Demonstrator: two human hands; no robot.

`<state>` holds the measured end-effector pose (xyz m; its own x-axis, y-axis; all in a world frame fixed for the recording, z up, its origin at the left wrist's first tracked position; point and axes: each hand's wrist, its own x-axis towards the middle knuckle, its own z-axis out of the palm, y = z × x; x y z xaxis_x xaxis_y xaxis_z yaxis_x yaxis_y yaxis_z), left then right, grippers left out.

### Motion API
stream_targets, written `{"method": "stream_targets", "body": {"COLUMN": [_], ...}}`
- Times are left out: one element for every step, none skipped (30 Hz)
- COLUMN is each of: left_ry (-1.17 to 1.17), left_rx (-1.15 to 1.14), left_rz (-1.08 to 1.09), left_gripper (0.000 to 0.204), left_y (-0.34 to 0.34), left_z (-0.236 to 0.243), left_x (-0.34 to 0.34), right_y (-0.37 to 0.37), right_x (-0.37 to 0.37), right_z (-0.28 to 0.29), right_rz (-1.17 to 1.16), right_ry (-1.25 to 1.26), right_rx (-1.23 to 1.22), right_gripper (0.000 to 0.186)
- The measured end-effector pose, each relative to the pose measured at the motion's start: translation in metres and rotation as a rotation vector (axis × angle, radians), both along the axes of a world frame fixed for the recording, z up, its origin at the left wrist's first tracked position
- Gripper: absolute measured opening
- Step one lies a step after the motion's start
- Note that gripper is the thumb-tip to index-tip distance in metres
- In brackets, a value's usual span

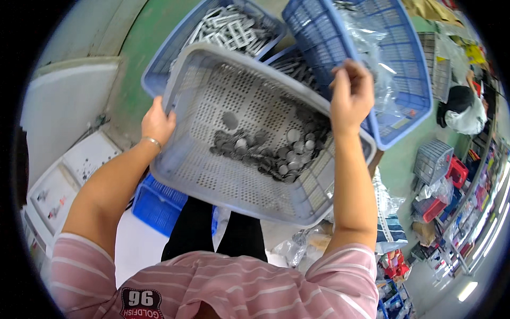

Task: The person sorts various metal and plastic hardware components by hand from a large grey basket into separate blue and grey bins.

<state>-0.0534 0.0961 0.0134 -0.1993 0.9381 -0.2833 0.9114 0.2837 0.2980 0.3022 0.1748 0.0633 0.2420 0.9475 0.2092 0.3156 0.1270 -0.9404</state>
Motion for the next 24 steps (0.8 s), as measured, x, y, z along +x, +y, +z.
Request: {"method": "stream_targets", "body": {"left_ry": [0.021,0.009,-0.003,-0.002,-0.012,-0.018,-0.006,-0.014,-0.024,-0.011,-0.009,-0.011,-0.002,0.002,0.001,0.0,-0.014,-0.029,-0.035,-0.03,-0.025,-0.028,-0.023,-0.018], "left_rx": [-0.017,-0.005,0.012,0.007,0.005,0.004,0.002,0.022,0.038,0.027,0.001,-0.024,-0.035,-0.056,-0.077,-0.084,-0.044,-0.003,0.0,-0.009,-0.018,-0.014,-0.008,-0.002], "left_rz": [0.009,0.002,-0.006,-0.003,-0.007,-0.012,-0.007,-0.007,-0.009,-0.007,-0.004,-0.003,-0.013,-0.019,-0.027,-0.025,-0.013,-0.001,0.006,0.001,-0.003,0.005,0.009,0.013], "left_gripper": [0.037,0.037,0.038,0.038,0.038,0.038,0.038,0.037,0.036,0.036,0.036,0.035,0.035,0.038,0.042,0.042,0.037,0.033,0.033,0.033,0.032,0.032,0.032,0.032], "left_y": [0.0,0.0,0.0,0.0,0.0,0.001,0.001,0.0,0.0,0.001,0.002,0.003,0.005,0.005,0.004,0.002,0.0,-0.001,-0.001,0.002,0.003,0.002,0.001,0.001], "left_z": [-0.001,-0.002,-0.003,-0.003,-0.002,0.0,0.0,0.001,0.0,0.0,0.002,0.003,0.003,0.004,0.003,0.001,-0.001,-0.003,-0.002,-0.002,-0.002,-0.001,-0.001,-0.001], "left_x": [-0.002,-0.004,-0.008,-0.005,-0.004,-0.005,-0.004,-0.005,-0.004,-0.002,-0.001,0.001,0.002,0.001,-0.001,-0.004,-0.007,-0.009,-0.009,-0.005,0.0,-0.002,-0.004,-0.006], "right_y": [-0.021,-0.044,-0.058,-0.077,-0.094,-0.108,-0.119,-0.126,-0.128,-0.129,-0.132,-0.133,-0.132,-0.132,-0.132,-0.128,-0.127,-0.132,-0.135,-0.137,-0.138,-0.133,-0.126,-0.126], "right_x": [-0.014,-0.032,-0.053,-0.059,-0.066,-0.08,-0.093,-0.108,-0.122,-0.138,-0.152,-0.157,-0.159,-0.162,-0.16,-0.157,-0.153,-0.148,-0.141,-0.128,-0.107,-0.098,-0.091,-0.09], "right_z": [-0.013,-0.025,-0.032,-0.068,-0.1,-0.13,-0.164,-0.186,-0.201,-0.21,-0.218,-0.228,-0.24,-0.247,-0.253,-0.253,-0.252,-0.251,-0.248,-0.248,-0.264,-0.255,-0.235,-0.213], "right_rz": [0.057,0.105,0.305,0.44,0.553,0.524,0.488,0.443,0.46,0.397,0.336,0.342,0.421,0.504,0.532,0.592,0.649,0.651,0.542,0.42,0.442,0.373,0.277,0.275], "right_ry": [-0.076,-0.182,-0.292,-0.325,-0.307,-0.338,-0.389,-0.405,-0.504,-0.511,-0.514,-0.5,-0.686,-0.87,-0.902,-0.868,-0.837,-0.842,-0.668,-0.5,-0.212,0.233,0.686,0.671], "right_rx": [-0.017,-0.161,-0.216,-0.353,-0.468,-0.569,-0.638,-0.684,-0.737,-0.697,-0.661,-0.673,-0.589,-0.499,-0.437,-0.437,-0.437,-0.445,-0.568,-0.687,-0.861,-1.085,-1.277,-1.294], "right_gripper": [0.009,0.005,0.009,0.011,0.012,0.011,0.013,0.018,0.03,0.035,0.041,0.041,0.044,0.047,0.047,0.047,0.047,0.047,0.047,0.046,0.041,0.038,0.036,0.033]}}
